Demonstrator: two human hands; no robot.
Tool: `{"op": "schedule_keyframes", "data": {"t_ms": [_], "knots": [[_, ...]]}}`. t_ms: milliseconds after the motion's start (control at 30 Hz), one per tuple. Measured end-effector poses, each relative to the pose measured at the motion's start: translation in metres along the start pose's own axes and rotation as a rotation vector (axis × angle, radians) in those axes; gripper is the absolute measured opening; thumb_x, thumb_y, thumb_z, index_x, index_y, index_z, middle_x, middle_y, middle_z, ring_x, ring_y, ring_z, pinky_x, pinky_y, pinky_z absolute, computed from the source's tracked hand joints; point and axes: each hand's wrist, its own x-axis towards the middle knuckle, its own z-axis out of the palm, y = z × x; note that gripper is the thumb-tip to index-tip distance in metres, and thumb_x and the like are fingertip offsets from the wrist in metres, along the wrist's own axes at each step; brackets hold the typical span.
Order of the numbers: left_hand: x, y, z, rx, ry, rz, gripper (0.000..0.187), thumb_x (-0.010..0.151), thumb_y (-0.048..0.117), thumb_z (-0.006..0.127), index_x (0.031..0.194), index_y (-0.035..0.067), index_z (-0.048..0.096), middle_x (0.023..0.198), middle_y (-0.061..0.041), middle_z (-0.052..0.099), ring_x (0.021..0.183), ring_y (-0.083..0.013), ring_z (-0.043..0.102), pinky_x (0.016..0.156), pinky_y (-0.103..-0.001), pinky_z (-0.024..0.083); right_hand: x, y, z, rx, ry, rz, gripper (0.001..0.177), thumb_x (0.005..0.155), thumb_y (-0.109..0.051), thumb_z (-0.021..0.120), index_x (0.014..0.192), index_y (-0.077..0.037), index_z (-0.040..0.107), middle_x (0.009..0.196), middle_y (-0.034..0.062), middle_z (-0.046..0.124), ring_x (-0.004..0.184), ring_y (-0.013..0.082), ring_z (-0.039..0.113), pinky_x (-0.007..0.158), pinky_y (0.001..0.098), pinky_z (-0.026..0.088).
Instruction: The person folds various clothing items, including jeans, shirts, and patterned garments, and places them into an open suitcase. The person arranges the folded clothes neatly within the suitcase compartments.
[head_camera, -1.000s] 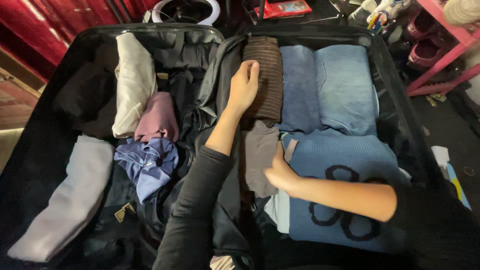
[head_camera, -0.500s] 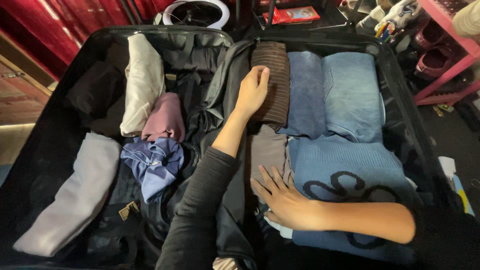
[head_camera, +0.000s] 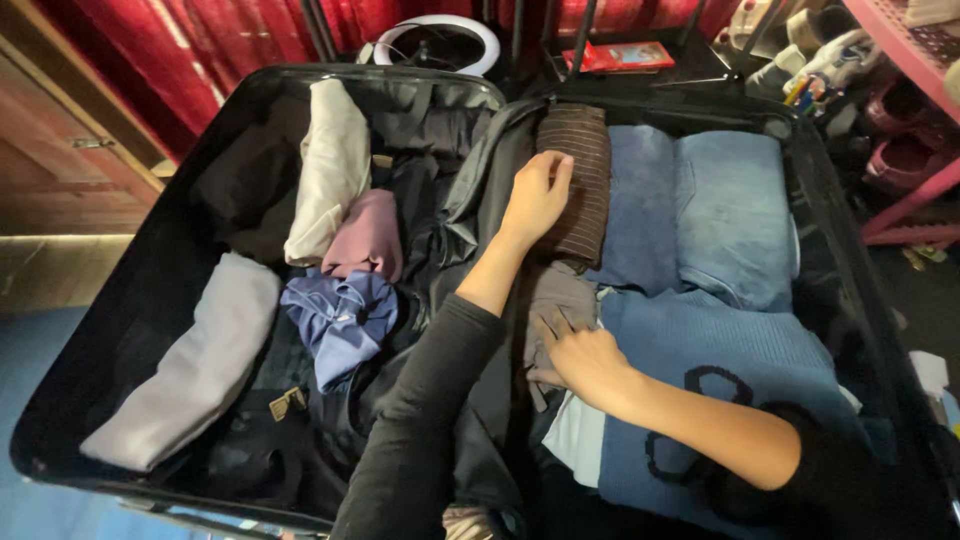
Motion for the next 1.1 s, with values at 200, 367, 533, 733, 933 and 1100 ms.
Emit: {"op": "schedule_keyframes", "data": {"t_ms": [200, 367, 533, 733, 933, 1100], "knots": [[0.026, -0.047, -0.032, 0.104, 0.301, 0.046, 0.019, 0.098, 0.016, 0.063, 0.103, 0.000, 0.070, 0.098, -0.020, 0.074, 0.088, -0.0328, 0.074, 0.079, -0.039, 0.057, 0.001, -0.001, -0.007, -0.070, 0.486, -0.140, 0.039, 0.093, -0.027, 0.067, 0.124, -0.003, 0.067, 0.085, 0.0111, 0.064, 0.077, 0.0271, 0.070, 0.051, 0.0369, 0.057], [0.012, -0.165, -0.107, 0.698, -0.097, -0.242, 0.027, 0.086, 0.015, 0.064, 0.107, 0.000, 0.069, 0.109, -0.029, 0.070, 0.109, -0.0448, 0.064, 0.097, -0.049, 0.051, 0.011, 0.011, 0.008, 0.254, 0.291, -0.253, 0.019, 0.091, -0.012, 0.063, 0.104, 0.000, 0.065, 0.097, 0.0176, 0.064, 0.077, 0.0353, 0.070, 0.062, 0.0434, 0.058], [-0.008, -0.209, -0.175, 0.584, -0.652, -0.516, 0.065, 0.070, 0.016, 0.076, 0.129, -0.002, 0.056, 0.122, -0.026, 0.066, 0.115, -0.0379, 0.063, 0.095, -0.043, 0.052, 0.012, 0.014, 0.004, 0.365, 0.259, -0.246, 0.027, 0.088, -0.012, 0.066, 0.110, 0.003, 0.063, 0.100, 0.0191, 0.063, 0.076, 0.0398, 0.070, 0.061, 0.0493, 0.057], [-0.009, -0.132, -0.200, 0.497, -0.828, -0.987, 0.089, 0.068, 0.023, 0.084, 0.145, 0.005, 0.044, 0.134, -0.022, 0.065, 0.108, -0.0379, 0.070, 0.089, -0.046, 0.057, 0.010, 0.011, -0.003, 0.381, 0.269, -0.234, 0.024, 0.089, -0.015, 0.067, 0.107, 0.002, 0.063, 0.101, 0.0188, 0.063, 0.077, 0.0395, 0.069, 0.063, 0.0496, 0.056], [0.009, -0.100, -0.233, 0.754, -0.318, -0.277, 0.062, 0.074, 0.032, 0.079, 0.130, 0.006, 0.070, 0.117, -0.021, 0.074, 0.107, -0.0403, 0.072, 0.094, -0.045, 0.058, 0.009, 0.011, 0.000, 0.359, 0.249, -0.220, 0.023, 0.091, -0.017, 0.065, 0.106, 0.001, 0.064, 0.101, 0.0186, 0.064, 0.077, 0.0408, 0.069, 0.064, 0.0510, 0.056], [-0.034, -0.152, -0.242, 1.301, -0.346, -0.341, 0.060, 0.064, 0.055, 0.081, 0.101, 0.007, 0.081, 0.106, -0.022, 0.074, 0.106, -0.0440, 0.068, 0.093, -0.052, 0.054, 0.012, 0.011, -0.004, 0.363, 0.256, -0.221, 0.022, 0.090, -0.016, 0.065, 0.105, 0.001, 0.064, 0.099, 0.0185, 0.064, 0.079, 0.0407, 0.070, 0.065, 0.0512, 0.056]]}}
